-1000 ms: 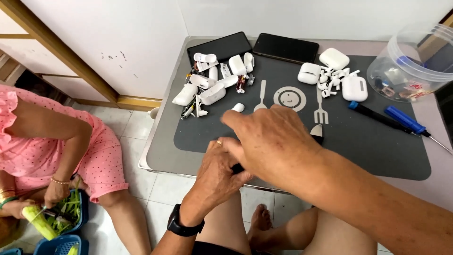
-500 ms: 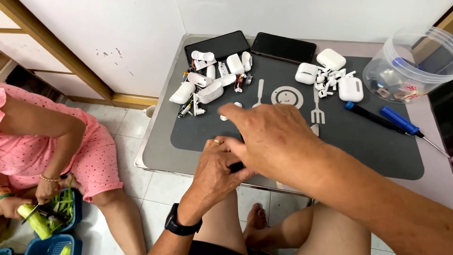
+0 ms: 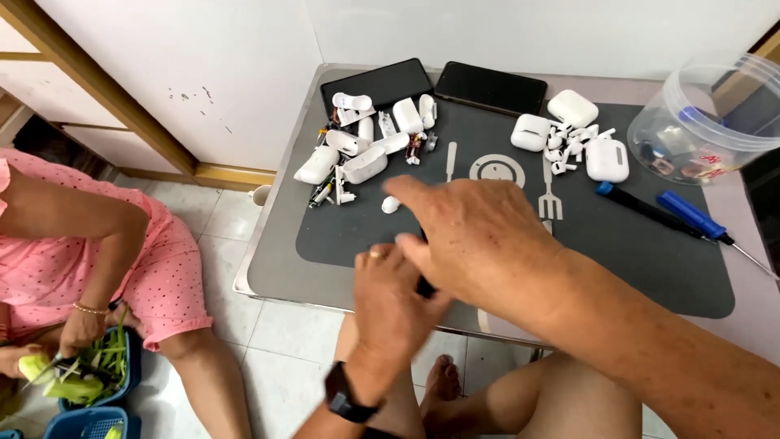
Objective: Disassembling small electronic earbud cases and marking internal components using hand tools.
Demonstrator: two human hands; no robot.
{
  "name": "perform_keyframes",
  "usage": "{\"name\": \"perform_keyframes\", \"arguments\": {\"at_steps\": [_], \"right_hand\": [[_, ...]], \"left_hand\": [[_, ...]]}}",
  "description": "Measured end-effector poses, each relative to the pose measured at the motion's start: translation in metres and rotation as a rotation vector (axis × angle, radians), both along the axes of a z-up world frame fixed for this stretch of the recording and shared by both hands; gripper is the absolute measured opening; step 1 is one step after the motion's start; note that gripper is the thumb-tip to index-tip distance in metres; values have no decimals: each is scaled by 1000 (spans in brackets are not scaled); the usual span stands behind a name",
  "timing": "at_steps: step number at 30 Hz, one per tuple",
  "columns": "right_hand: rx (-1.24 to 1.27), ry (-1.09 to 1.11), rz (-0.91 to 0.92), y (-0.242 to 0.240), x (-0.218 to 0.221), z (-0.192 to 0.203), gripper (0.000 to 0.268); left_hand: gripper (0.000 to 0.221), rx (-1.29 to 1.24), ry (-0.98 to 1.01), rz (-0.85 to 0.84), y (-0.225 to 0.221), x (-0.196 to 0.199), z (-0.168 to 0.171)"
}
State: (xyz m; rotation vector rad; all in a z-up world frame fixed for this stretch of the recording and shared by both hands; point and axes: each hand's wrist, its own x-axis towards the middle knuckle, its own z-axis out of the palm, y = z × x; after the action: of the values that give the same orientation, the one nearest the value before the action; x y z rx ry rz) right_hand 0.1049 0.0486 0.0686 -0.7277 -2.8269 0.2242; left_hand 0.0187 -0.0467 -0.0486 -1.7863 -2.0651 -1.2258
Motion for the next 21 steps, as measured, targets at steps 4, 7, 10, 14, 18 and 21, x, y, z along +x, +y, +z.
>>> {"name": "perform_keyframes", "arguments": {"at_steps": [4,7,10,14,18,21], "right_hand": [[-26,53,2,5,6,-2,37],[-230,-71,75,2,11,10,61],[-121,14,96,3,18,8,49],[-26,129,89,-4,30,1,32],[-112,162,25,-9,50,7,51],[68,115,-24,-4,60,-2,45]], "left_hand": [[19,56,5,98,0,17,1],[28,-25,-94,-50,-4,2,-2],[53,-49,-185,-170,-4,-23,9],[60,-230,-113,-475,-2,-39,29],[24,-128,-113,-451,3,-29,29],[29,-81,-94,-385,1,-22,20]]}}
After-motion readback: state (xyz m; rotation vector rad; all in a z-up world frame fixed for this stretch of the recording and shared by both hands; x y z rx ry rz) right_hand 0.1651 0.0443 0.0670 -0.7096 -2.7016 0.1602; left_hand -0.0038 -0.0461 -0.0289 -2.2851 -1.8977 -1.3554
